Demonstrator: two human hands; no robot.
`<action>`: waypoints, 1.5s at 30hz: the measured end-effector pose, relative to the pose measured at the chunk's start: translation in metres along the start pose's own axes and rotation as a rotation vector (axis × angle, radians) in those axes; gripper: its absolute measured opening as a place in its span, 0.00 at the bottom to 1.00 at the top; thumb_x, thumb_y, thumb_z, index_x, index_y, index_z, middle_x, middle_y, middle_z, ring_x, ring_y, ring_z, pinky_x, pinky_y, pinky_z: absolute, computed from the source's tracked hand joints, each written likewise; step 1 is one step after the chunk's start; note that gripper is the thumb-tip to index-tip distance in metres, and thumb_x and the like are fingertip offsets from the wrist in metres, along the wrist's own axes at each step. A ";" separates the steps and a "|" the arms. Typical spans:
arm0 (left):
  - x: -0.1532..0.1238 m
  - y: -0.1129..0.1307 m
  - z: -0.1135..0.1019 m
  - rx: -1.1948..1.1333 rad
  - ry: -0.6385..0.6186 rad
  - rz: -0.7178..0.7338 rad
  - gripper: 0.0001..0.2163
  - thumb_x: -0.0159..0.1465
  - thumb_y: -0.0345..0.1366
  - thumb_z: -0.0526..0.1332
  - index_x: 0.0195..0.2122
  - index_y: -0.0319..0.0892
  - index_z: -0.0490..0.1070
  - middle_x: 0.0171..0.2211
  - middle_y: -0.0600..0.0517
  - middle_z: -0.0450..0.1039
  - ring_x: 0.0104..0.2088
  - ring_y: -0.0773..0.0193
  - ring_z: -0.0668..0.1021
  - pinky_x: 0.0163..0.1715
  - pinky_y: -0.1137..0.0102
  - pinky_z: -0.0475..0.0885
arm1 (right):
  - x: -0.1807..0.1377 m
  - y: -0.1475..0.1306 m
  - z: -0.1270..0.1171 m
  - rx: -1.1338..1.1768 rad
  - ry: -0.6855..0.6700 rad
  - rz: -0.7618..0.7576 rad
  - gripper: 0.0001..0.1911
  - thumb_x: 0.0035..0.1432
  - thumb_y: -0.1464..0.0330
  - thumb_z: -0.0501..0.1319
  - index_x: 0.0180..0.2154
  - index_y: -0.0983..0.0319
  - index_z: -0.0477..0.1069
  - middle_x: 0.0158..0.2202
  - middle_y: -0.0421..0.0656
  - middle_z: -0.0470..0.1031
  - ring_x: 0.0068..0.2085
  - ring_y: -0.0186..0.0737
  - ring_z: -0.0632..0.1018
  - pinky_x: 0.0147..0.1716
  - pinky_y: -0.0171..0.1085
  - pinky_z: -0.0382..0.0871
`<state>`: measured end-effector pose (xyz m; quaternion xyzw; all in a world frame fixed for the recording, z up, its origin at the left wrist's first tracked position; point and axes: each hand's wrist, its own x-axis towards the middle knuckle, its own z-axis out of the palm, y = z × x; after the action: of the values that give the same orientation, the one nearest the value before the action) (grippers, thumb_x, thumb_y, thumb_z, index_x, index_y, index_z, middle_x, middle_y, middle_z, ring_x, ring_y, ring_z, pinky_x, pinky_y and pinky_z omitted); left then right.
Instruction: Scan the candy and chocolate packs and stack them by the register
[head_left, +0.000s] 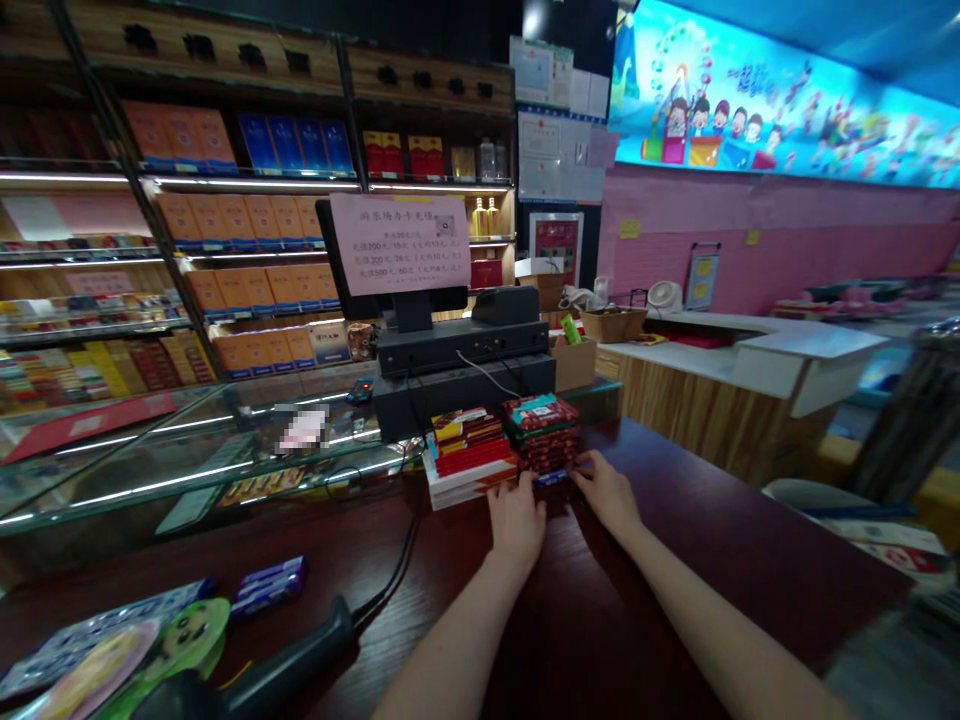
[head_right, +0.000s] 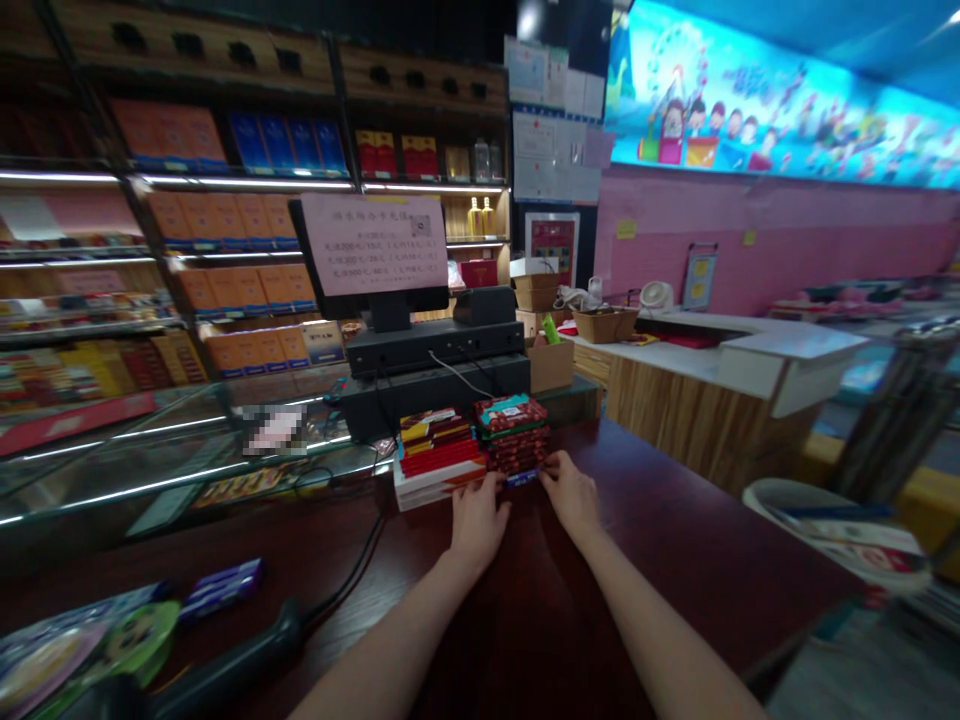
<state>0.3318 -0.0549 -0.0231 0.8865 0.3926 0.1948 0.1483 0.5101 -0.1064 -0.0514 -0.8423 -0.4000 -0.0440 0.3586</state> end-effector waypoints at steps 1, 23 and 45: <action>-0.001 -0.001 -0.002 0.006 0.000 0.004 0.16 0.65 0.34 0.59 0.54 0.48 0.66 0.47 0.49 0.77 0.52 0.57 0.74 0.54 0.62 0.60 | -0.001 0.000 -0.001 0.000 0.001 -0.002 0.07 0.58 0.64 0.61 0.40 0.56 0.69 0.39 0.41 0.85 0.41 0.46 0.84 0.36 0.37 0.69; -0.044 -0.047 -0.086 0.214 0.030 0.137 0.12 0.62 0.32 0.58 0.46 0.45 0.75 0.43 0.45 0.79 0.50 0.51 0.74 0.54 0.56 0.59 | -0.060 -0.081 -0.009 0.083 -0.124 -0.157 0.08 0.57 0.66 0.60 0.40 0.55 0.68 0.39 0.41 0.84 0.41 0.46 0.83 0.38 0.38 0.70; -0.104 -0.195 -0.207 0.357 0.087 -0.139 0.11 0.63 0.37 0.59 0.45 0.48 0.76 0.43 0.49 0.80 0.49 0.54 0.77 0.55 0.58 0.59 | -0.101 -0.219 0.076 0.356 -0.372 -0.502 0.08 0.55 0.66 0.59 0.39 0.55 0.71 0.40 0.43 0.82 0.45 0.48 0.82 0.46 0.43 0.72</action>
<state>0.0480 0.0162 0.0540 0.8603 0.4871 0.1496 -0.0156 0.2709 -0.0296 -0.0195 -0.6357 -0.6541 0.0938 0.3990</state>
